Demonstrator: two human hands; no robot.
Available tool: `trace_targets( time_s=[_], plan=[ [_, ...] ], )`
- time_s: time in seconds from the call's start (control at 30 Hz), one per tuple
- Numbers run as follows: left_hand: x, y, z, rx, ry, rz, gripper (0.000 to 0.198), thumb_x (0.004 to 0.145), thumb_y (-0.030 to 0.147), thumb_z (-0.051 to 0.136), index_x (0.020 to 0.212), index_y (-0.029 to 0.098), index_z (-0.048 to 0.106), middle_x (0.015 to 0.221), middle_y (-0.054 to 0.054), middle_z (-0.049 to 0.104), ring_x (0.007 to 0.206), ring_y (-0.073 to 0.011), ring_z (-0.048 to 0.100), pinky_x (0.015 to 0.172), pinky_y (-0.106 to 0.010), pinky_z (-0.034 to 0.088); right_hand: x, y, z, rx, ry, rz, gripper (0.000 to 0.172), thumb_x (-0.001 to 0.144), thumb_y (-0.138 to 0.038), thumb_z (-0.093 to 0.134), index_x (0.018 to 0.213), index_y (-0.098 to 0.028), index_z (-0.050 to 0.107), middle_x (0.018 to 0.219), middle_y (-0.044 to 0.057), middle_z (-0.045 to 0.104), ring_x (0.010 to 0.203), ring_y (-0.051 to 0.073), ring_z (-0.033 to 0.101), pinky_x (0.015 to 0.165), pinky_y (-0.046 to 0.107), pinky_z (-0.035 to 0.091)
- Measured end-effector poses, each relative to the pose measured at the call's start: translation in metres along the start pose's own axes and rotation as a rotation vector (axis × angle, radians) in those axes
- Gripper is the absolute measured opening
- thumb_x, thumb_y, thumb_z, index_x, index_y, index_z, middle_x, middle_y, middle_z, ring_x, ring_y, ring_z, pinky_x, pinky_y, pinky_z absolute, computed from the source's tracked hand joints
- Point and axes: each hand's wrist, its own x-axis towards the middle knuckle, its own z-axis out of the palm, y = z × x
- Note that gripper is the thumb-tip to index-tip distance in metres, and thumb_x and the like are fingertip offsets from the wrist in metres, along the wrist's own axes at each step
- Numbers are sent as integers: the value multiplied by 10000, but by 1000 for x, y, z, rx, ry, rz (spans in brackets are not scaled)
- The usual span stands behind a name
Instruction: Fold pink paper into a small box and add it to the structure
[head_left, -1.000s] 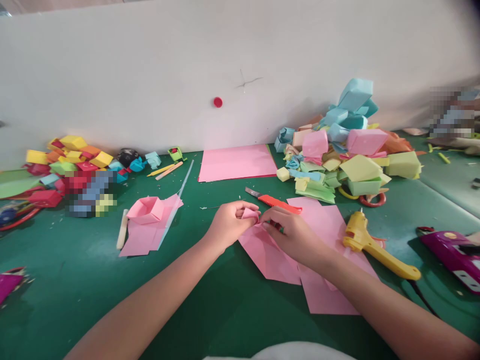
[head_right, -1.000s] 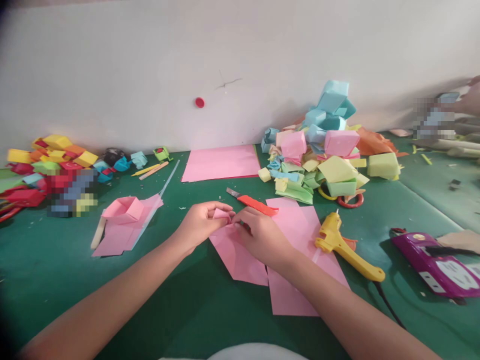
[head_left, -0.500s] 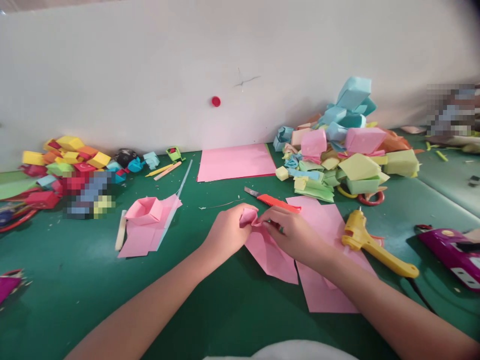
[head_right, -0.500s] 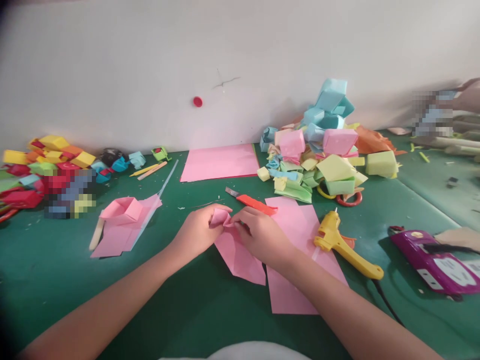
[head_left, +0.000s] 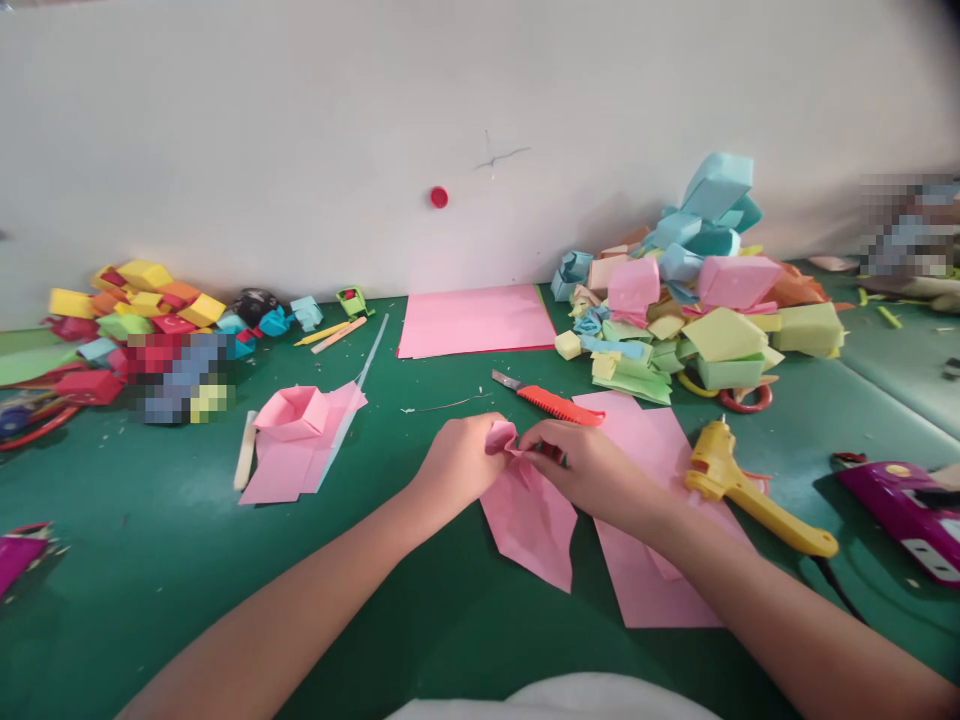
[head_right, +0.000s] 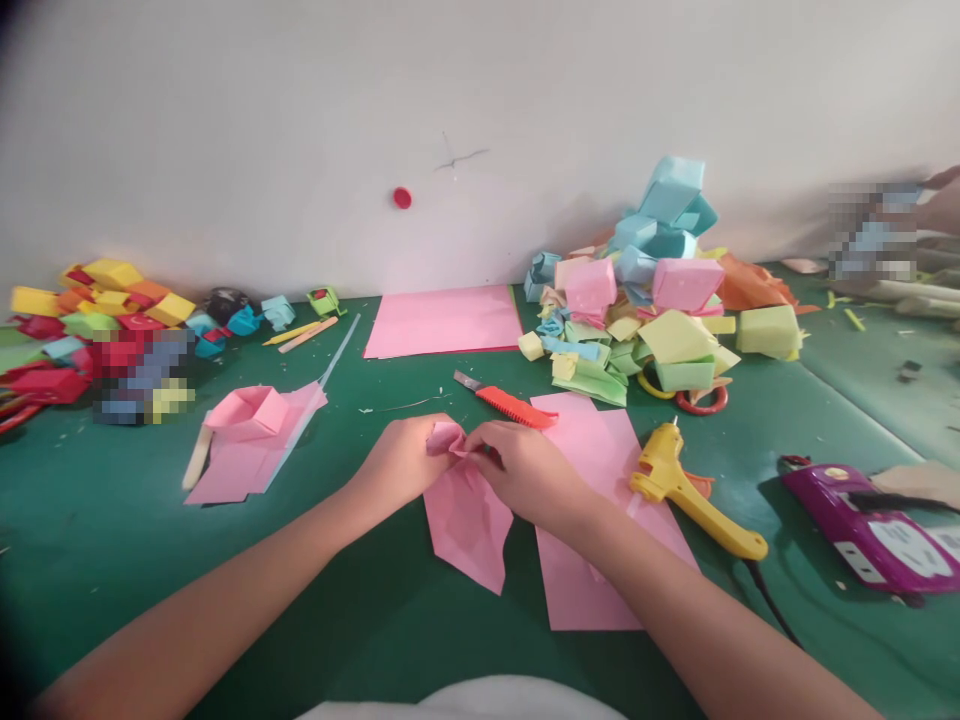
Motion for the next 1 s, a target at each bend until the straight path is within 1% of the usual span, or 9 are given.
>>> trace_targets(
  time_s=[0.13, 0.27, 0.37, 0.47, 0.57, 0.63, 0.77, 0.9, 1.0],
  plan=[
    [-1, -2, 1, -61, 21, 63, 229, 845, 168, 517, 738, 233, 709, 755, 5, 715, 674, -166, 608, 572, -261, 358, 1, 2, 1, -27, 17, -72, 215, 965, -199, 511, 969, -252, 720, 1014, 29, 737, 885, 194, 670, 761, 337, 522],
    [-4, 0, -3, -150, -38, 84, 301, 879, 136, 468, 904, 244, 748, 892, -11, 757, 806, -196, 685, 659, -271, 442, 1, 3, 0, -52, 38, -118, 212, 957, -176, 522, 936, -240, 723, 1006, 38, 731, 927, 204, 664, 800, 353, 532],
    [-6, 3, -6, -85, -54, 91, 283, 882, 132, 474, 950, 250, 722, 827, -9, 724, 748, -198, 671, 626, -268, 420, 1, 3, -2, -39, 62, -92, 178, 919, -155, 570, 930, -245, 724, 977, 25, 744, 907, 203, 671, 777, 349, 537],
    [-8, 6, -7, -26, -41, 67, 318, 875, 126, 477, 1094, 268, 659, 766, 5, 679, 668, -191, 646, 575, -260, 376, 2, 3, -1, 13, 84, -52, 160, 885, -148, 597, 908, -248, 721, 941, 16, 752, 831, 190, 680, 718, 331, 541],
    [-10, 10, -8, 0, -54, 47, 337, 884, 135, 466, 1175, 265, 574, 641, 34, 579, 542, -181, 571, 516, -265, 307, 2, 3, 2, 87, 88, 2, 129, 851, -150, 619, 869, -244, 706, 873, 14, 743, 737, 180, 678, 664, 322, 546],
    [-12, 13, -8, -5, -70, 51, 332, 879, 144, 484, 1187, 260, 536, 599, 49, 533, 501, -178, 534, 499, -270, 280, 2, 4, 3, 120, 95, 22, 98, 835, -158, 636, 841, -240, 688, 836, 13, 729, 725, 182, 678, 670, 328, 553],
    [-13, 18, -7, 34, -68, 58, 252, 896, 228, 546, 1145, 258, 522, 607, 50, 531, 486, -182, 530, 502, -276, 253, 4, 6, 3, 96, 152, -9, 76, 819, -165, 647, 804, -231, 613, 835, 17, 687, 745, 185, 662, 670, 328, 533],
    [-12, 18, -5, 101, -100, 89, 194, 898, 157, 507, 1053, 272, 522, 601, 51, 508, 494, -185, 541, 519, -275, 231, 5, 6, 2, 23, 146, 53, 134, 820, -239, 690, 847, -235, 558, 803, 6, 661, 691, 180, 632, 601, 308, 478],
    [-11, 15, -3, 112, -97, 103, 235, 914, 146, 485, 1111, 274, 498, 638, 43, 543, 533, -194, 579, 517, -270, 236, 5, 5, 1, 9, 117, 112, 171, 820, -269, 697, 912, -240, 557, 782, -3, 659, 665, 178, 623, 568, 293, 457]
  ],
)
